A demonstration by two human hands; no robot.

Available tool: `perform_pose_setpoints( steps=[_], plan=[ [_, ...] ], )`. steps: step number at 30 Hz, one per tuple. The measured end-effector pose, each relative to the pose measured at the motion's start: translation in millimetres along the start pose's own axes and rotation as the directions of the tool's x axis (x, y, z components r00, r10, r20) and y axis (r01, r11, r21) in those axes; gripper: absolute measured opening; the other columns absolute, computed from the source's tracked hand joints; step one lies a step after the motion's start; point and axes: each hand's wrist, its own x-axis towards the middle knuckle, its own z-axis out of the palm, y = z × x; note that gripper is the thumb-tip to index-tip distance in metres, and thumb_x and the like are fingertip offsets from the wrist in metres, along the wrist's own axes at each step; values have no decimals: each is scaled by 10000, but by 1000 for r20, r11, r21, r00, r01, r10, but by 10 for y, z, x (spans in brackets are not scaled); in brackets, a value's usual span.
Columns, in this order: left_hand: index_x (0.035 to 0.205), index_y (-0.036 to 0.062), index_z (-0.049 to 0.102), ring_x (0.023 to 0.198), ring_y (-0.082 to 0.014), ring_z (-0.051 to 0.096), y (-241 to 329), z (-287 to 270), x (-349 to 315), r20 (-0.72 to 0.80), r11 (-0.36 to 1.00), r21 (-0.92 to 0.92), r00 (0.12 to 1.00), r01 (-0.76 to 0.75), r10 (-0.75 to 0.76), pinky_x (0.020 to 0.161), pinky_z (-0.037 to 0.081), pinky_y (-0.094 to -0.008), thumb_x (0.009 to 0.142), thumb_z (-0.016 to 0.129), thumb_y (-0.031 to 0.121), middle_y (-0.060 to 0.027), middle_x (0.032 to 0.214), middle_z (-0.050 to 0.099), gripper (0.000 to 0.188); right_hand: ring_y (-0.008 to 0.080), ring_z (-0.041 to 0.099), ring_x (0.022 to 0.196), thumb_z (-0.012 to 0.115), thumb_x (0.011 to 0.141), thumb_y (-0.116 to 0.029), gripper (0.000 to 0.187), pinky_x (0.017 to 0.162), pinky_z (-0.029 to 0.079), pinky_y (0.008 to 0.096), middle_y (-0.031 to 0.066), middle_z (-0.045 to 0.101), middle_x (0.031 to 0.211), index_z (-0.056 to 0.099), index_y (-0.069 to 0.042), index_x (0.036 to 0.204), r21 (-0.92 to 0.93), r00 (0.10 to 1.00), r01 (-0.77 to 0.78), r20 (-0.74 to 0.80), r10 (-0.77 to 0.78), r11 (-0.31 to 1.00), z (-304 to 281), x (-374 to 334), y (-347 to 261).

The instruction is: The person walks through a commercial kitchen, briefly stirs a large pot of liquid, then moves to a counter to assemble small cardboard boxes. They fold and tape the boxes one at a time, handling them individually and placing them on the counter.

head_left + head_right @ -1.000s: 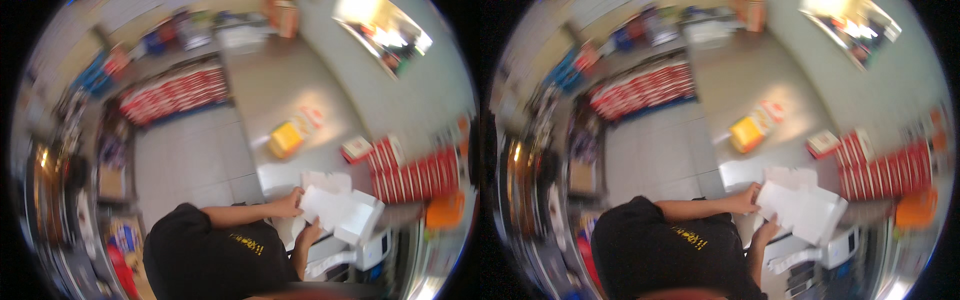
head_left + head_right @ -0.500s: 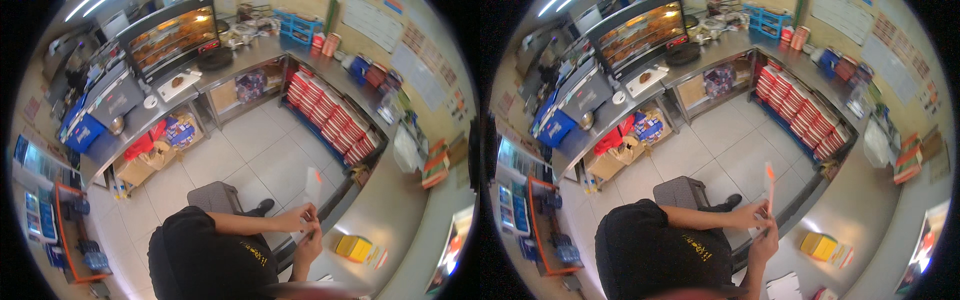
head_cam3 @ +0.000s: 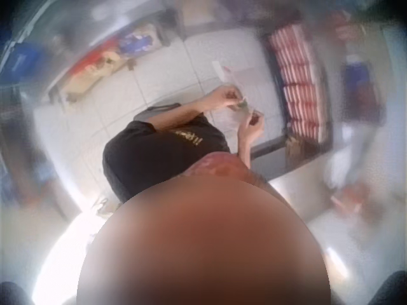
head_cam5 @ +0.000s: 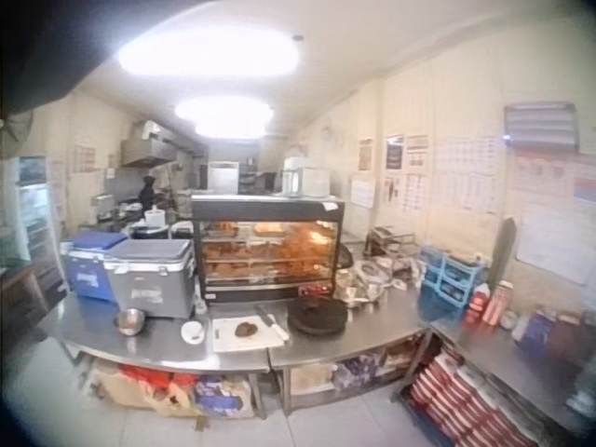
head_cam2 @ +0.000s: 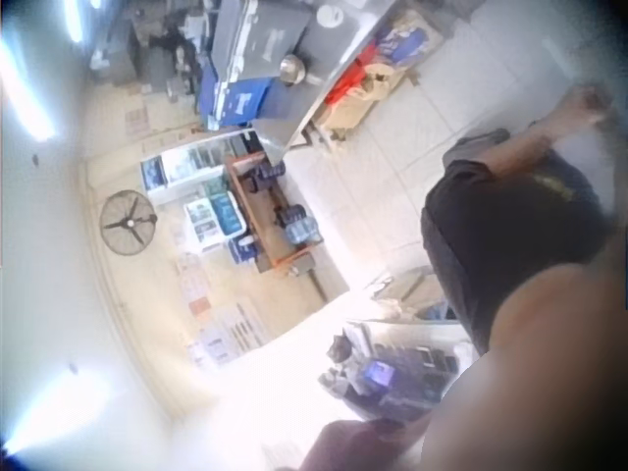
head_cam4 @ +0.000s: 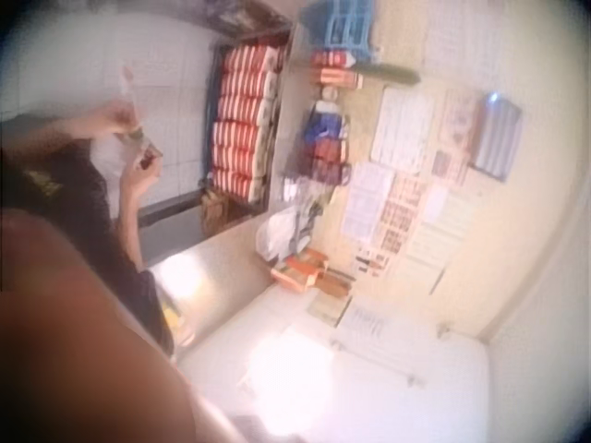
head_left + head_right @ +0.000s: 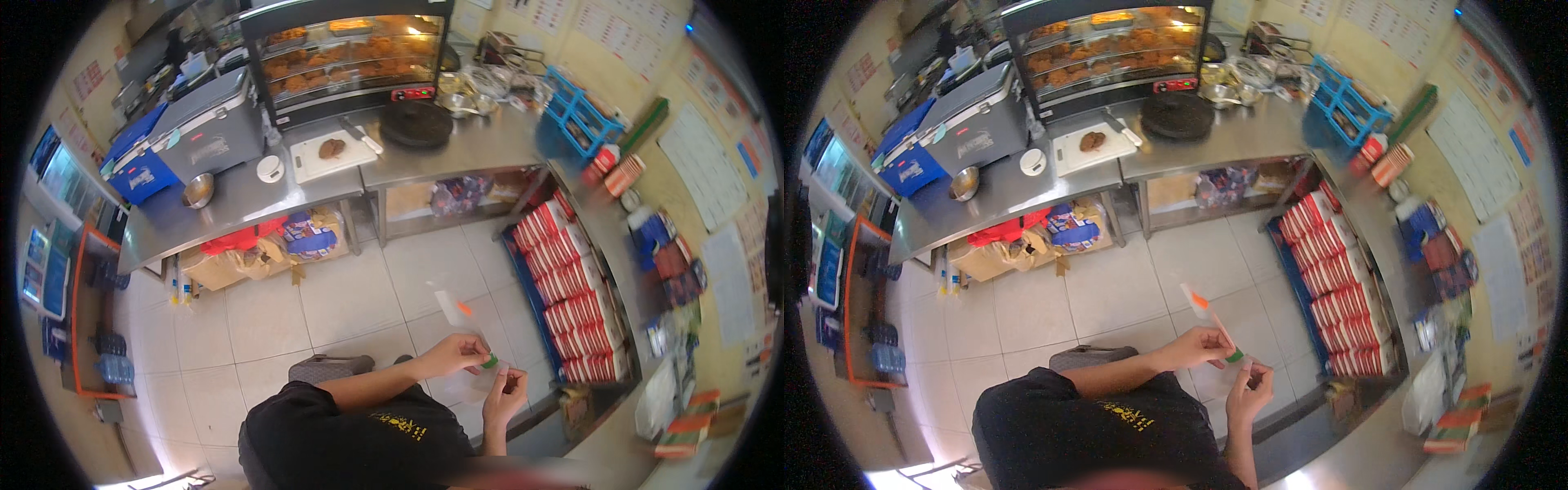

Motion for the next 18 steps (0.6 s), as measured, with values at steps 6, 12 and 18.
perform_pose_setpoints(
  steps=[6,12,18],
  plan=[
    [1046,9,688,971,-142,684,526,-824,141,-279,992,-32,955,-119,105,834,615,-329,966,717,147,-58,1054,711,162,165,602,991,579,1037,-127,184,779,513,303,148,647,1084,575,23,930,247,913,190,313,-263,950,1086,984,-434],
    [1010,18,698,926,-148,704,757,-926,-94,-786,952,37,579,-305,216,757,627,-314,925,755,157,-67,1000,728,173,196,585,994,554,1066,-203,258,892,478,318,110,624,1028,591,31,963,285,596,-31,775,-211,958,2031,1668,-510],
    [1100,5,701,990,-172,697,575,-680,269,-962,758,273,-162,-592,221,757,639,-333,925,743,148,-82,1039,719,229,191,633,1030,572,1065,-235,292,903,501,328,162,668,1220,625,50,1026,481,-30,109,876,-481,870,2651,1867,-1027]
  ],
)
